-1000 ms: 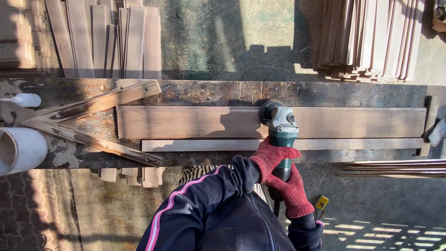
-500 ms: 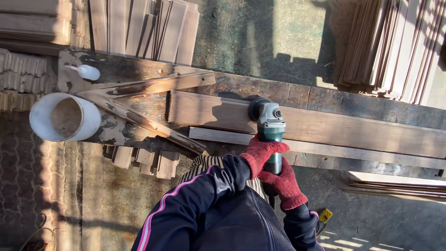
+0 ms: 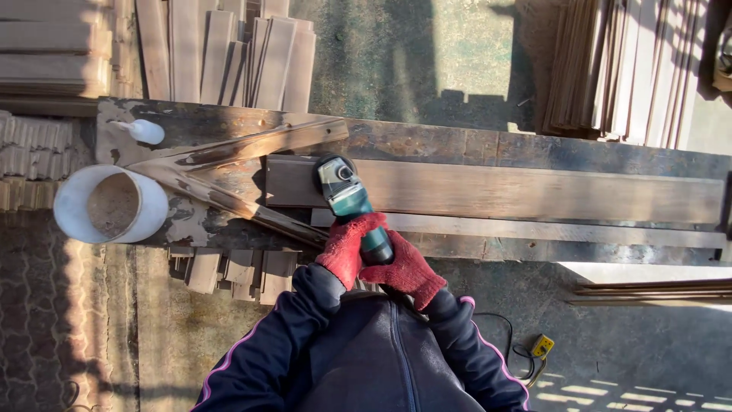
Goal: Sanding a long wooden plank using an angle grinder with a sanding disc attachment.
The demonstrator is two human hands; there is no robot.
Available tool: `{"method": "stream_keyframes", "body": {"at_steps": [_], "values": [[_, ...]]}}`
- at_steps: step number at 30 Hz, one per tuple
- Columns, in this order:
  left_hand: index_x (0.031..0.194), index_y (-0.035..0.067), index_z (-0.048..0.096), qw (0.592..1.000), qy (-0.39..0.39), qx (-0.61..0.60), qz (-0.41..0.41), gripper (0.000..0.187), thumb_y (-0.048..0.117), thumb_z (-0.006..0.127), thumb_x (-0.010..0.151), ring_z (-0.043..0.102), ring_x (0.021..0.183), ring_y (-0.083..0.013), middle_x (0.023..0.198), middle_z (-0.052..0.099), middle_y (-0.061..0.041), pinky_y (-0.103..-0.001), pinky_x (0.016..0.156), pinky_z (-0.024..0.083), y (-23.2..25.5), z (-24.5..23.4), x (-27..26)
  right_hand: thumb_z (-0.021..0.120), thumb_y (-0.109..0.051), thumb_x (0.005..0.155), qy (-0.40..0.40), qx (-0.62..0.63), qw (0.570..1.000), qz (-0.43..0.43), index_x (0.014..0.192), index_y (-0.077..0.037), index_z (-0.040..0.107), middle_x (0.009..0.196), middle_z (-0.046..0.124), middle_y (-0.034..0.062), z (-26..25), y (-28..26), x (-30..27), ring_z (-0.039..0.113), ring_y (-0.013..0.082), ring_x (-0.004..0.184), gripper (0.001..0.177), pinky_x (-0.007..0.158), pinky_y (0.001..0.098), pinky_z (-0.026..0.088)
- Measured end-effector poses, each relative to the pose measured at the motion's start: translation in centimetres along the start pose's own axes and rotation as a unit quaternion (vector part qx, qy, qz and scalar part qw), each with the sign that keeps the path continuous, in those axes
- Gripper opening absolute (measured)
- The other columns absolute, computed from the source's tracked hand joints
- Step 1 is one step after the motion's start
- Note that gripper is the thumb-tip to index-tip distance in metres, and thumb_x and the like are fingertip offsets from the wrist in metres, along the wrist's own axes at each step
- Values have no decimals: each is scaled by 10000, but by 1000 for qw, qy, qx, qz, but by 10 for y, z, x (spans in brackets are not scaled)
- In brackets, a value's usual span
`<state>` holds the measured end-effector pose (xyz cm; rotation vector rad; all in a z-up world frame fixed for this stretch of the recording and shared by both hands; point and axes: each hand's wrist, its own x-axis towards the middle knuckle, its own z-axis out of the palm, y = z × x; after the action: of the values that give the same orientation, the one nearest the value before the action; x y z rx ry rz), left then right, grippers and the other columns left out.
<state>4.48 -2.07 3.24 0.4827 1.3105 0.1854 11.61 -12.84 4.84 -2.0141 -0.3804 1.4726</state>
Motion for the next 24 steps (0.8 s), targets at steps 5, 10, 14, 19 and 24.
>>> {"method": "stream_keyframes", "body": {"at_steps": [5, 10, 14, 19, 24], "values": [[1059, 100, 696, 1000, -8, -5, -14, 508, 121, 917, 601, 754, 871, -310, 872, 742, -133, -513, 814, 601, -25, 61, -6, 1020, -391, 458, 8, 20, 1000, 7, 1214, -168, 676, 1018, 721, 153, -56, 33, -4, 690, 346, 1069, 860, 965, 468, 511], [1091, 89, 695, 997, -60, 55, -8, 597, 126, 939, 547, 753, 820, -333, 832, 730, -144, -526, 760, 613, -84, 153, 12, 1014, -310, 465, 85, 93, 991, 45, 1138, -153, 695, 922, 714, 135, -132, 74, -31, 680, 297, 934, 762, 859, 436, 522], [1091, 91, 699, 988, -132, 76, -9, 666, 79, 923, 464, 732, 801, -340, 834, 701, -136, -500, 744, 609, -128, 229, -2, 1004, -214, 482, 192, 178, 963, 58, 1017, -117, 690, 808, 677, 133, -185, 124, -48, 646, 265, 771, 627, 713, 394, 526], [1101, 142, 686, 962, -169, 210, -28, 660, 220, 918, 488, 712, 987, -308, 930, 721, -93, -446, 900, 538, -168, 281, -15, 954, -167, 495, 241, 200, 948, 49, 927, -80, 667, 723, 658, 144, -213, 160, -75, 645, 258, 674, 526, 631, 377, 521], [1114, 142, 673, 958, -176, 224, -40, 691, 242, 926, 479, 715, 994, -303, 933, 720, -96, -442, 936, 529, -170, 274, -28, 927, -104, 486, 243, 237, 940, 43, 904, -63, 651, 708, 663, 168, -211, 170, -84, 662, 289, 629, 502, 594, 381, 534]]}}
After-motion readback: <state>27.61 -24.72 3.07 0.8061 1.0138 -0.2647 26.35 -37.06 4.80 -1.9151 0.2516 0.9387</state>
